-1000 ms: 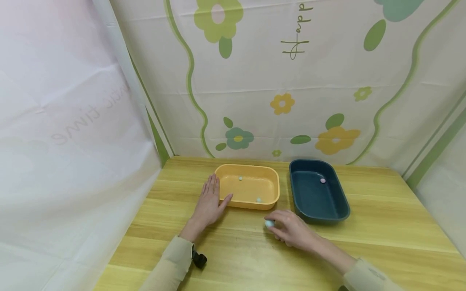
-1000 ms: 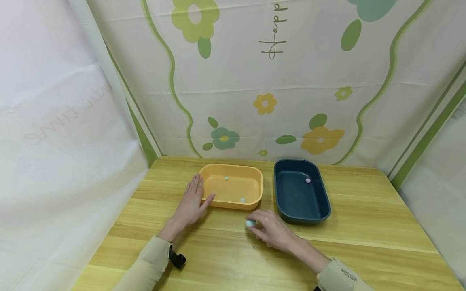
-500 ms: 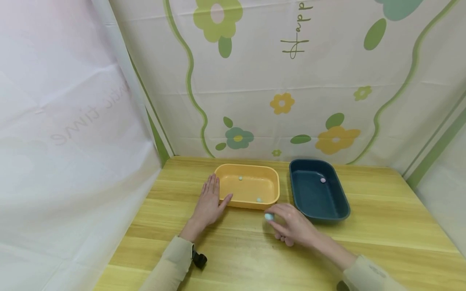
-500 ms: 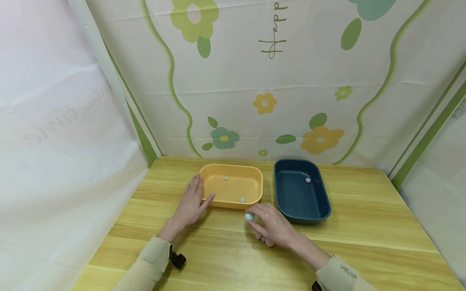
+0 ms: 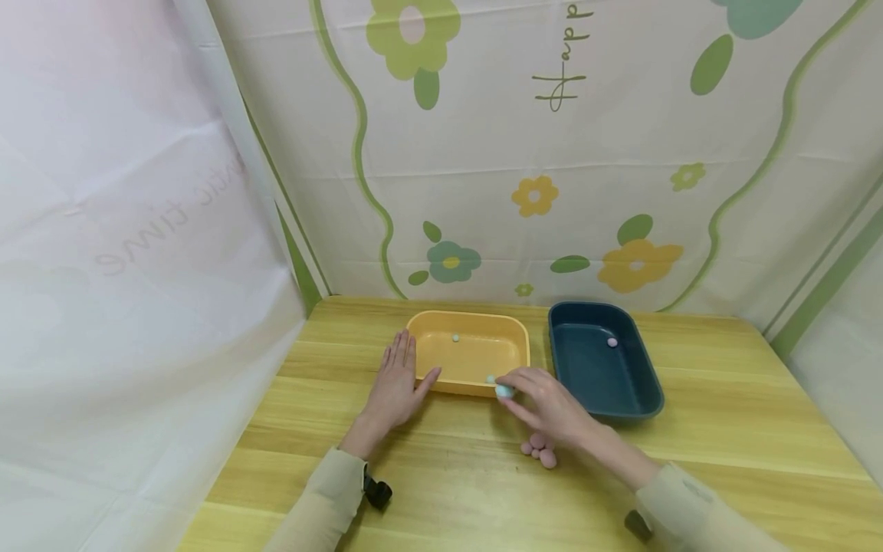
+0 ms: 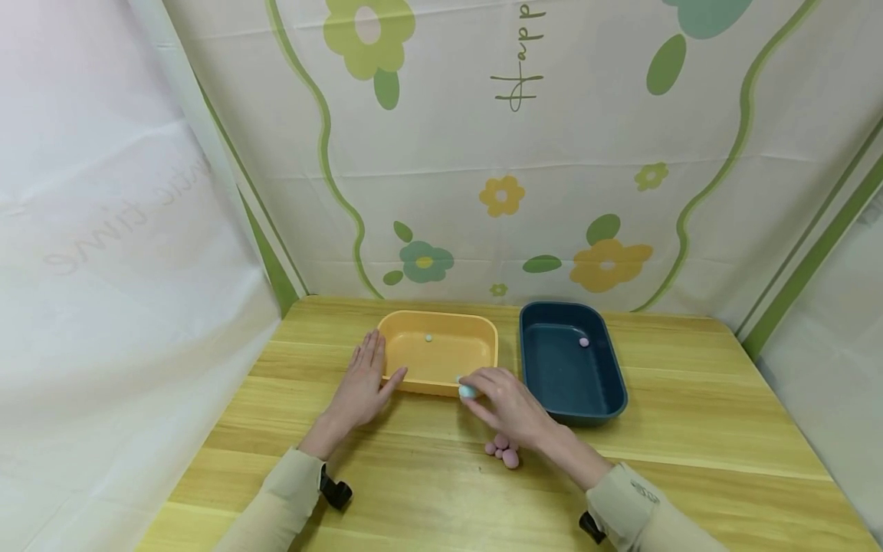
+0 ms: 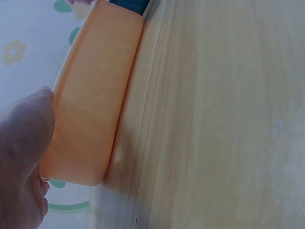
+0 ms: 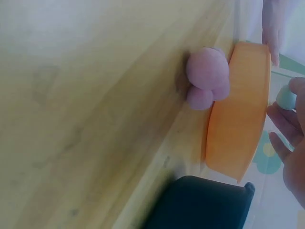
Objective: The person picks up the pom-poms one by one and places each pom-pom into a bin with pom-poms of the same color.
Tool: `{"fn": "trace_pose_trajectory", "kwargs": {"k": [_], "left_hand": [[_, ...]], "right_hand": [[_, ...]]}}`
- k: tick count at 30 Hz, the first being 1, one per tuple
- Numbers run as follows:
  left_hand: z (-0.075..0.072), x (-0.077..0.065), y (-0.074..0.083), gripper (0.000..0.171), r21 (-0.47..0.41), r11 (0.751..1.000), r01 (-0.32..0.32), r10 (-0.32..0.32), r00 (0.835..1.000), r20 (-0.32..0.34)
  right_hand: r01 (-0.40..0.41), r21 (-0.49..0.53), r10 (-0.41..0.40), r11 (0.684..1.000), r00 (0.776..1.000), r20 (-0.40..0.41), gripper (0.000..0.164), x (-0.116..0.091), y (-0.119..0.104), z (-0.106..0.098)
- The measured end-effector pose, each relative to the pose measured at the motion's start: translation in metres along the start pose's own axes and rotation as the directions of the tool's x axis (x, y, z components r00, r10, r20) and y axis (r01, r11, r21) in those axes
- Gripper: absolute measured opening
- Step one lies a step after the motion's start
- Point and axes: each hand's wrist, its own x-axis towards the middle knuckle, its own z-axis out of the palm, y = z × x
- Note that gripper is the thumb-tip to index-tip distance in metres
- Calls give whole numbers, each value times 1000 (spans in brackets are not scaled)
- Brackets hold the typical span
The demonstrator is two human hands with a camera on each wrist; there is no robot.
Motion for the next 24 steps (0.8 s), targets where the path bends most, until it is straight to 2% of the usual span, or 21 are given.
{"fn": "trace_pose_trajectory", "kwargs": {"k": [6,11,24], "left_hand": [[2,1,-1,93,3,1000,5,-5,1000,1],[3,1,-2,93,5,1000,-1,1,1000,-5],[0,0,-1,93,-2,1000,8,-8,1000,16]], "right_hand": [[-65,41,63,997,997,33,29,10,3,-2],[-78,-5,78,997,996,53,26,18,9,-4],[-89,-40,89,995,996,-2,19,31,31,0]]}}
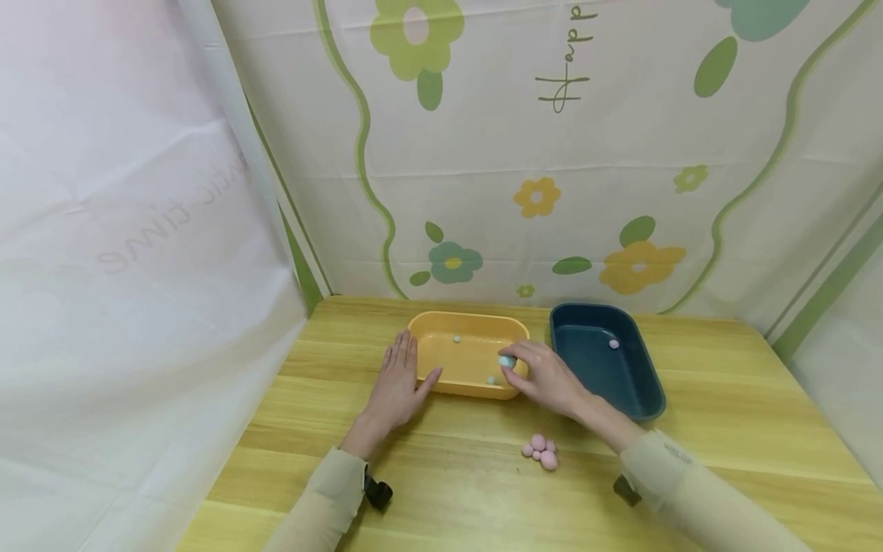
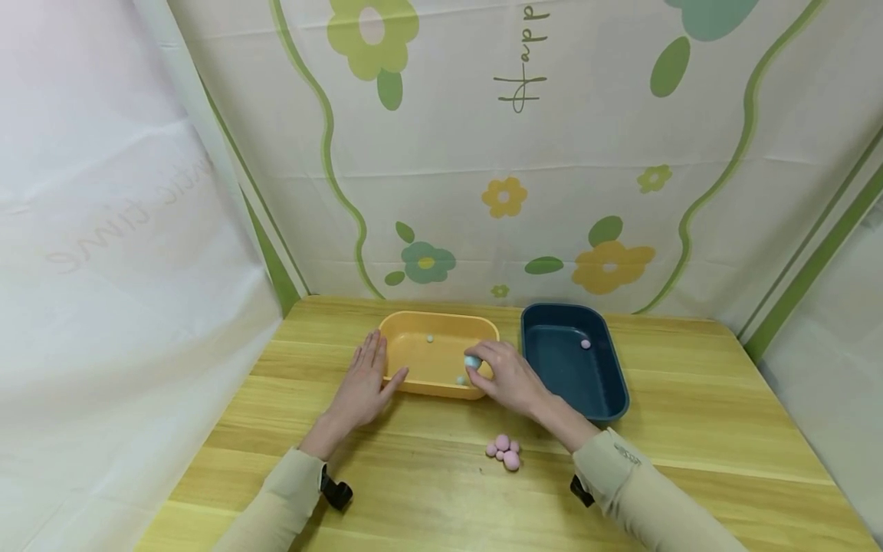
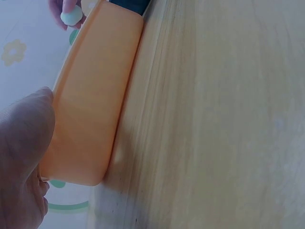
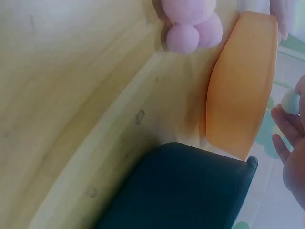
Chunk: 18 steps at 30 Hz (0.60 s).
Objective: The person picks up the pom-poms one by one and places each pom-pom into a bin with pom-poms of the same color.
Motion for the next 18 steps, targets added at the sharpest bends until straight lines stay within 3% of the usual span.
{"fn": "trace_pose_trajectory", "kwargs": {"k": [18], "left_hand": [[1,0,0,93,11,1000,-3,3,1000,-20]], "right_hand": [[-82,-38,85,996,994,63,19,26,21,9]]}}
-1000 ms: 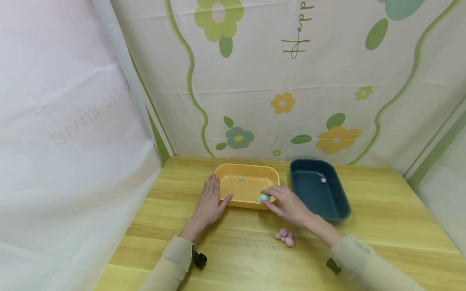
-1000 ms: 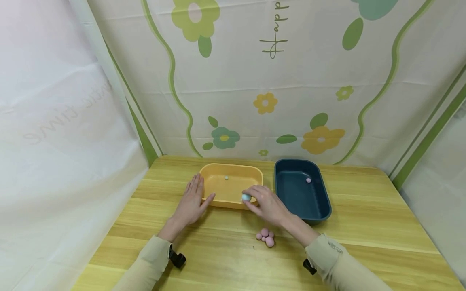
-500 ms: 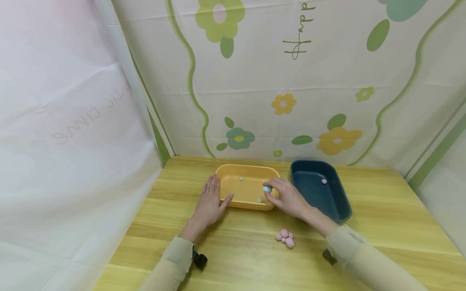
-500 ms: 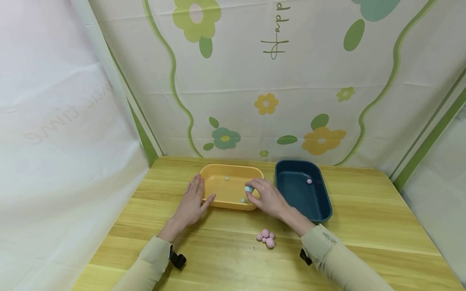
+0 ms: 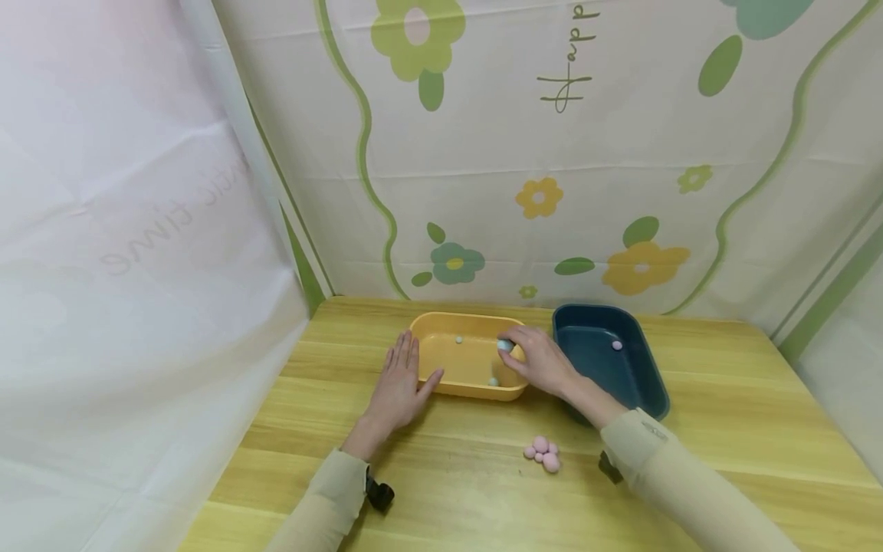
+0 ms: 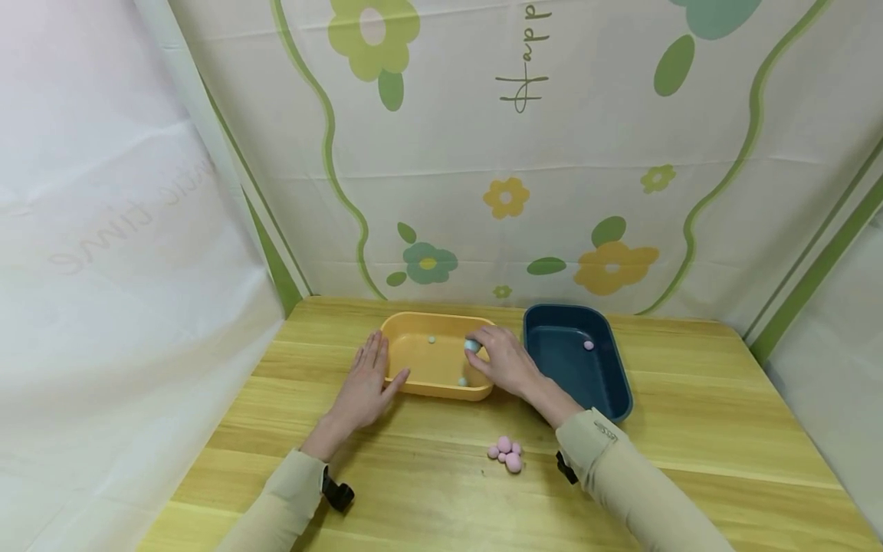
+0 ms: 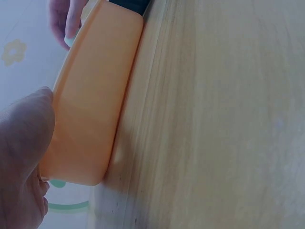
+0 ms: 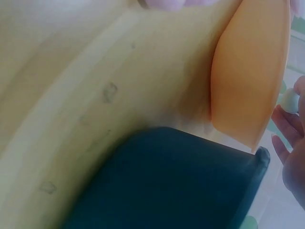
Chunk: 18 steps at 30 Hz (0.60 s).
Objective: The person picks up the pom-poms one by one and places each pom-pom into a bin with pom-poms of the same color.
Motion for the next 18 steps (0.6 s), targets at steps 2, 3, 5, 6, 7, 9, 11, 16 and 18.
{"fn": "trace_pose_trajectory", "kwargs": {"k": [2,3,5,6,7,9,11,16,18], "left_hand": [[1,0,0,93,-2,1000,0,0,1000,-3],[1,0,-1,93,-4,1000,1,-1,1000,-3],[1,1,-1,93,-2,1000,1,-1,1000,-2],[1,1,0,93,-1,1000,3,-3,1000,1],[1,1,0,93,1,1000,4,-4,1000,4],[0,1,0,93,-2,1000,3,-3,1000,4],[0,1,0,93,-1,1000,4,-4,1000,10],[-1,1,1,93,-12,1000,1,-1,1000,1],[-1,1,2,93,-18,1000,1,-1,1000,-2]], "right_hand": [[1,-6,-1,1000,1000,-4,18,3,2,1],[-1,-3,1,1000,1000,-4,18,4,3,1],[-8,-1,8,1000,1000,-5,17,6,5,1],[-12,4,12,1000,1000,-4,18,7,5,2],[-19,7,19,1000,1000,-1,17,8,6,2],[-39,17,39,999,999,8,18,10,6,3],[-60,23,60,998,998,13,18,11,7,4],[-115,37,114,993,993,36,21,17,6,6],[-131,46,129,990,990,54,25,19,6,7]]}}
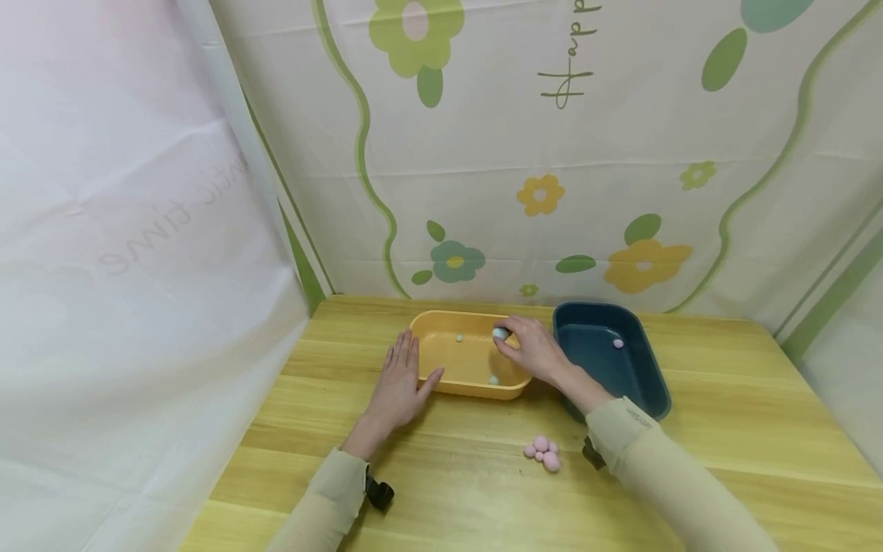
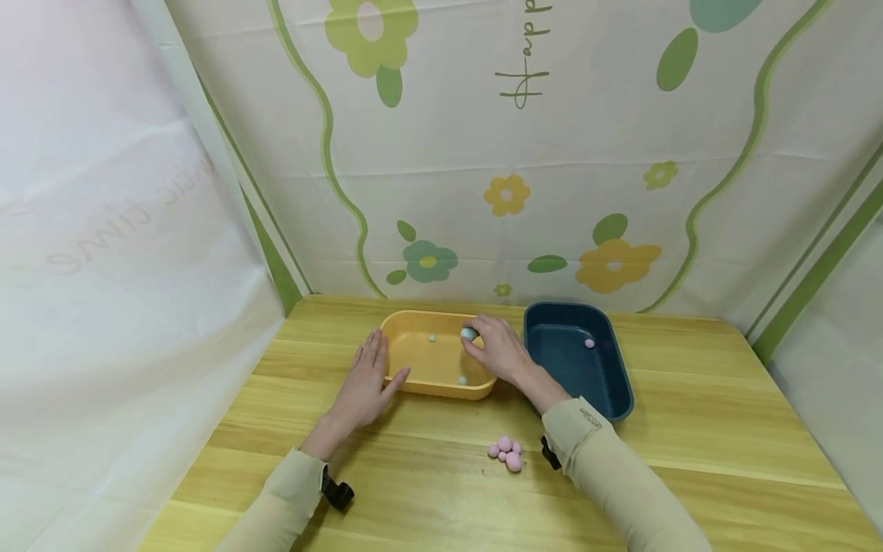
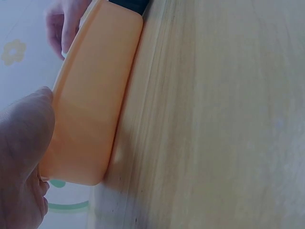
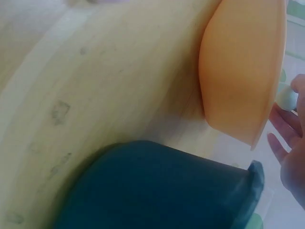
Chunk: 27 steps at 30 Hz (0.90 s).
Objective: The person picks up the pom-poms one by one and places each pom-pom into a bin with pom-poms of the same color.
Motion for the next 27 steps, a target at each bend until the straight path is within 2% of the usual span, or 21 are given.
{"fn": "trace_pose_trajectory", "kwargs": {"k": [6,13,21,27], "left_hand": [[1,1,1,93,13,1000,-3,3,1000,3],[0,1,0,94,3,1000,8,-8,1000,16],[0,0,1,94,10,1000,17,-17,1000,19],[1,0,1,93,13,1000,19,-19,1000,24]], "right_hand": [[-4,8,4,1000,1000,22,29,-6,-2,-3],[8,53,-8,999,1000,12,29,-25,-14,-17],[19,-59,-20,998,1000,0,36,-57,-17,-34],[7,-91,-9,996,1000,-15,41,-77,-10,-44]]}}
